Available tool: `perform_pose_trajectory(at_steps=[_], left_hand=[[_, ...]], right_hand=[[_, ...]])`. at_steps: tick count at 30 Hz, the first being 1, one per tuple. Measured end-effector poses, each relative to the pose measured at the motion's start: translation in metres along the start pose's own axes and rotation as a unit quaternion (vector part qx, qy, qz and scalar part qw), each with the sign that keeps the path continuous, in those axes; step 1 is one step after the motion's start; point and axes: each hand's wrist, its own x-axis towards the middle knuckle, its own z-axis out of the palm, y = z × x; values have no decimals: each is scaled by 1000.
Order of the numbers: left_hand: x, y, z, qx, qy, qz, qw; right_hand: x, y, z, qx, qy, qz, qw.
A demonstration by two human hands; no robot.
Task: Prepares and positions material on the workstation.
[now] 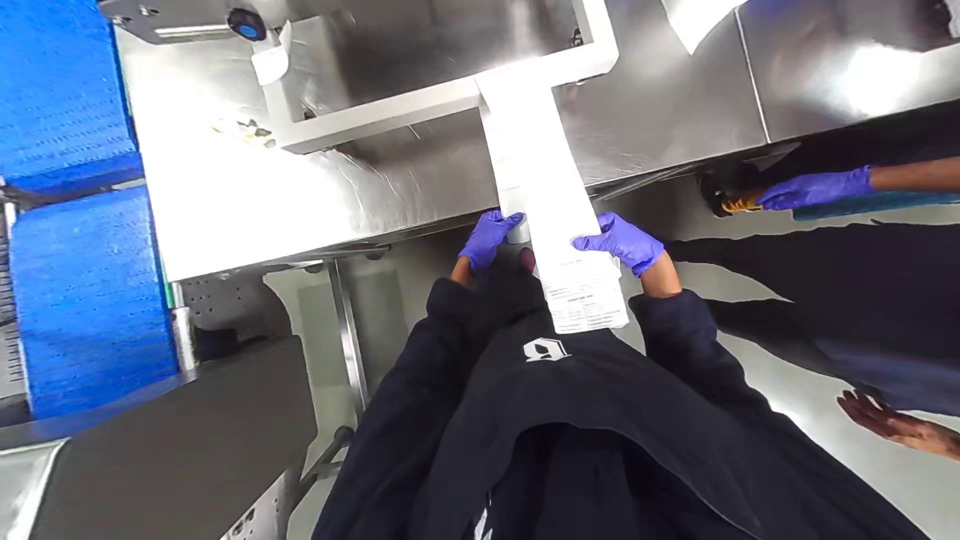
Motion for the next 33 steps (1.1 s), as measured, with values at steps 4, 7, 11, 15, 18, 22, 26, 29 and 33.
perform_pose_trajectory(at_steps=[4, 7, 11, 15, 18, 22, 26, 29, 33], left_hand=[[-11, -13, -5, 24, -88, 11, 996], [-26, -35, 1, 18, -146, 4, 989], [-23, -80, 5, -61, -196, -45, 978], [-19, -116, -3, 26, -245, -122, 962], [-29, -118, -29, 152, -176, -148, 961], [-51, -98, -81, 313, -140, -130, 930], [-100, -47, -107, 254, -184, -20, 949], [-133, 8, -89, 126, -263, 124, 948], [-137, 51, -30, 56, -370, 291, 880]], right_hand=[[11, 3, 16, -27, 4, 4, 1000], [33, 32, 35, -75, 15, 36, 996], [54, 68, 52, -136, 97, 70, 983], [52, 83, 61, -218, 134, 114, 960], [24, 92, 54, -220, 168, 145, 950], [-41, 110, 20, -167, 226, 123, 952], [-127, 77, 21, 32, 321, -94, 942], [-127, 21, 53, 191, 264, -296, 898], [-62, -56, 138, 322, 147, -319, 879]])
